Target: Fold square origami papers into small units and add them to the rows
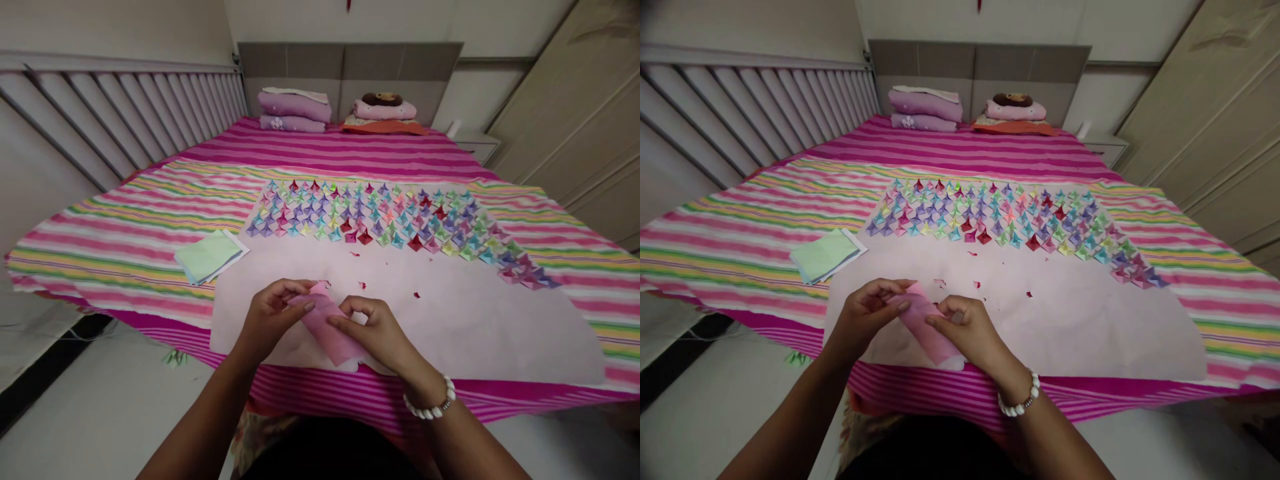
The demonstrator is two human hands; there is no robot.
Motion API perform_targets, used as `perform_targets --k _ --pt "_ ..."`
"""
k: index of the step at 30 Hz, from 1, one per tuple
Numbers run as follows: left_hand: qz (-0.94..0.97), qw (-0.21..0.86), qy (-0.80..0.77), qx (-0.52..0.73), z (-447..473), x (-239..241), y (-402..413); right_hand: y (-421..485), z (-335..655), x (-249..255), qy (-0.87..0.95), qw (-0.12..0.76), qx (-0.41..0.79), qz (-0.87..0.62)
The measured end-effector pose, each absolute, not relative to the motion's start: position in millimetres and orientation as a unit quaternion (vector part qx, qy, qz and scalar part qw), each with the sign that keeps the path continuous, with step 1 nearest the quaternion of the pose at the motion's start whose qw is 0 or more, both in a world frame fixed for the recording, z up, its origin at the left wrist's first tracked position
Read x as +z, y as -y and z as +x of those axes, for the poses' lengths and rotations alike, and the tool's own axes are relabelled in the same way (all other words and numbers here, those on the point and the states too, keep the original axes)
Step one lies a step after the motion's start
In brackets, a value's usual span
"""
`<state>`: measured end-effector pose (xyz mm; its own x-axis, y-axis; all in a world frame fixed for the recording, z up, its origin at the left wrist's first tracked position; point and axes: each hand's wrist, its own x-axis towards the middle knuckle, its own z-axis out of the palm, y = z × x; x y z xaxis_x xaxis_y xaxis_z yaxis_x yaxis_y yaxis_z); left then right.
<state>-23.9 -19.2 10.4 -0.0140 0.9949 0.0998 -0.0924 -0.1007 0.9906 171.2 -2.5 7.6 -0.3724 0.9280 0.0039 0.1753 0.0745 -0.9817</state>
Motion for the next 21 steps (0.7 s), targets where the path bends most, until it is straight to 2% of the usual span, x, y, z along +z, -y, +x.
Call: perform_targets --k 8,13,21 --pt "0.532 0.476 -0.495 0.495 -25.2 12.9 16.8 3.8 168.8 7.1 0.658 0.374 0.513 -0.406" --pt "0.504 0.442 -0.504 0.545 -22.3 10.3 17.5 4.9 164.7 10.4 0.63 0.469 0.481 -0.39" --pt "0.465 0.439 -0.5 0.584 -21.4 7.4 21.2 7.9 162.7 15.0 0.643 0.487 0.455 -0.376"
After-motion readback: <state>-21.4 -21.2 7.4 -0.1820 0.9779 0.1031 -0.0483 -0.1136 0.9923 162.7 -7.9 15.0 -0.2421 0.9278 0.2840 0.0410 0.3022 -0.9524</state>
